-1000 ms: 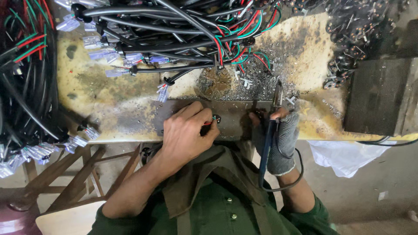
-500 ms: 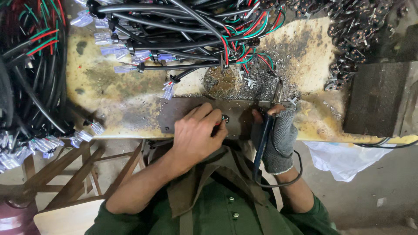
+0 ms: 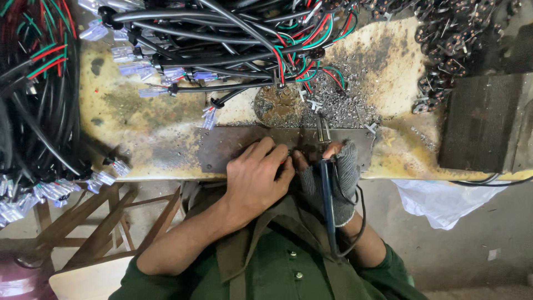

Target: The person solders electrical wire connections at a workbench. They hold a red wire against a connector with one hand while applying a soldering iron with the other gloved hand, then set the finished piece aside and pick up the next wire to solder another connection.

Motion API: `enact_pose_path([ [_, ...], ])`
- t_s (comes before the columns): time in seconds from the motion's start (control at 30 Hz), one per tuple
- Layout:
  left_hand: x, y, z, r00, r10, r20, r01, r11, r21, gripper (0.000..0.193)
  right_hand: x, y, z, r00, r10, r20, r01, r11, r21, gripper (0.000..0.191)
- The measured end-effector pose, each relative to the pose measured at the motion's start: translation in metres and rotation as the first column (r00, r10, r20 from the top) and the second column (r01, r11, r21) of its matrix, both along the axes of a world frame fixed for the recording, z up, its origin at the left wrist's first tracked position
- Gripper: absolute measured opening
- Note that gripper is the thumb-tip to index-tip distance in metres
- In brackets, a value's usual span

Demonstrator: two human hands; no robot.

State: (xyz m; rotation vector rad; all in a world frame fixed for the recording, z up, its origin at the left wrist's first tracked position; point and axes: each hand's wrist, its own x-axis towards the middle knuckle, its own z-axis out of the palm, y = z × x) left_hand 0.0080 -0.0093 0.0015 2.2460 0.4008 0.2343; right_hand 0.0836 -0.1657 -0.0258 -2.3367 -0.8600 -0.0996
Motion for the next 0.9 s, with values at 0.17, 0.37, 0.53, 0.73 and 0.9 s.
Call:
enact_pose_path([
  [0.17,-0.003,-0.006,0.005,0.997,0.069,0.029,-0.069,0.998,0.011,0.014,-0.008,-0.004,-0.029,0.994,-0.096,-0.056,0.105,0.972,0.209,0.047],
  [0.37,-0.003,-0.012,0.011,0.985,0.163,0.060,-0.165,0.986,0.028,0.014,-0.016,-0.008,-0.043,0.964,-0.156,-0.215,0.206,0.950,0.236,0.045],
  [0.53,-0.009,-0.012,0.005,0.992,0.126,0.017,-0.127,0.991,0.045,0.014,-0.019,-0.010,-0.042,0.963,-0.121,-0.242,0.179,0.955,0.236,0.042],
  [0.73,-0.014,-0.012,0.013,0.961,0.266,0.079,-0.269,0.962,0.031,0.024,-0.019,-0.001,-0.031,0.712,0.155,-0.685,0.386,0.728,0.566,0.033],
  [0.9,-0.021,0.063,0.073,0.968,-0.124,-0.218,0.117,0.992,-0.043,0.026,-0.013,-0.002,-0.018,0.991,-0.093,-0.093,0.106,0.984,0.143,0.043],
])
